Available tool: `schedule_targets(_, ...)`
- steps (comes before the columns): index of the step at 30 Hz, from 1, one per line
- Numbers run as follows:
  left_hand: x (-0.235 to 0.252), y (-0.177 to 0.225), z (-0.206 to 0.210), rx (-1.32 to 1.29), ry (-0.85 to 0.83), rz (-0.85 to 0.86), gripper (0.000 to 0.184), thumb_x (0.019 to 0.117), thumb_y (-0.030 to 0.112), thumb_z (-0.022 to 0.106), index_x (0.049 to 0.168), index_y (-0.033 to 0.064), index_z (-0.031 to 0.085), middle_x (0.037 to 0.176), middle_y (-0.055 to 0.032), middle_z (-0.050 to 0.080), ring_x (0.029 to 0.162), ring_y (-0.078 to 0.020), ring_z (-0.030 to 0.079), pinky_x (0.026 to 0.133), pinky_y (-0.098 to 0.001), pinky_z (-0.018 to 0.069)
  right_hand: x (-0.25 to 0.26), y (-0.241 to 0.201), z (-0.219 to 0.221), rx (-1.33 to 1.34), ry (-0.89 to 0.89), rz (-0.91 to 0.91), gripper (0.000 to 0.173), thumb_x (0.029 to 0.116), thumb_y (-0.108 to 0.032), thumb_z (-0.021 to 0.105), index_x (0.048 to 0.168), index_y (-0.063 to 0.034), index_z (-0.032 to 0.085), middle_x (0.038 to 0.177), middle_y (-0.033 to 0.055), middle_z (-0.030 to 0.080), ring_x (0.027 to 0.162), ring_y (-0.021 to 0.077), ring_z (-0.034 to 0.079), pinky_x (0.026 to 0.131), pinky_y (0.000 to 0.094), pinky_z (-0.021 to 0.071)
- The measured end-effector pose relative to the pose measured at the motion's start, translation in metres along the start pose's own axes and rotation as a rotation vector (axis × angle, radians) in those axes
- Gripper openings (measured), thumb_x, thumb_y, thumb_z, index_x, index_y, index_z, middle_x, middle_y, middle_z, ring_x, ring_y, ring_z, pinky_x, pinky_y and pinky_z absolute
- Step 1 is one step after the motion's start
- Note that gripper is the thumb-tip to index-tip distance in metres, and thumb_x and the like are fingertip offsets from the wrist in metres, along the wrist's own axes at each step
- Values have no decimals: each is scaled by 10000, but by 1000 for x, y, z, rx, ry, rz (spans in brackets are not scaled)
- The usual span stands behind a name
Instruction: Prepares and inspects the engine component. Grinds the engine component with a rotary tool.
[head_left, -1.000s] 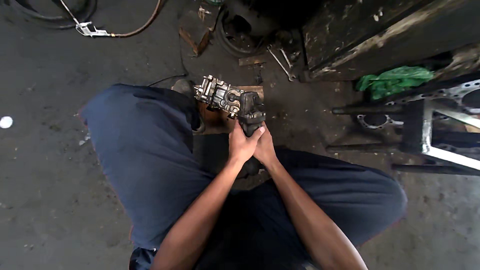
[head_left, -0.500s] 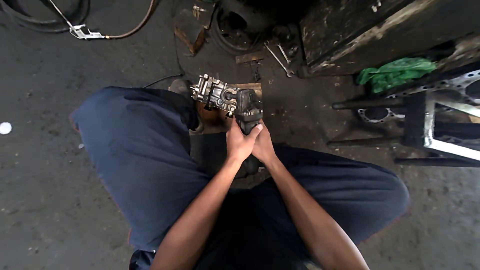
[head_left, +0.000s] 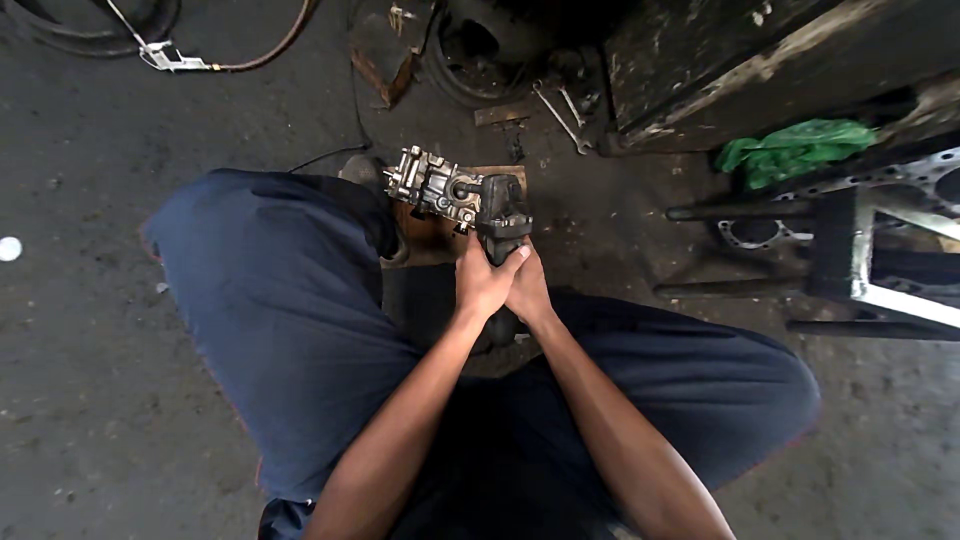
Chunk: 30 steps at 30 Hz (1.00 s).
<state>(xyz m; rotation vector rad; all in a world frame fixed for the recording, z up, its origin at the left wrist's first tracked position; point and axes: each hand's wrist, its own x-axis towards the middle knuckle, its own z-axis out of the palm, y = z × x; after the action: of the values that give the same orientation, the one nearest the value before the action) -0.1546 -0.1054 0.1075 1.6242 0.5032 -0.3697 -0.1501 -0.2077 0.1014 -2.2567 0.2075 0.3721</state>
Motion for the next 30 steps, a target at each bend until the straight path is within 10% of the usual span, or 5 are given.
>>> schedule_targets(30,-11,3,6,-18,39,-22,679,894,387,808,1414,61,516,1117,-125,720,1051,-217,705,950,-463,577,-5,3,-9,-6,-60,-18,500,951,-219,688,1393,-56,522,1138,112,712,1076,178,691,976,420,559)
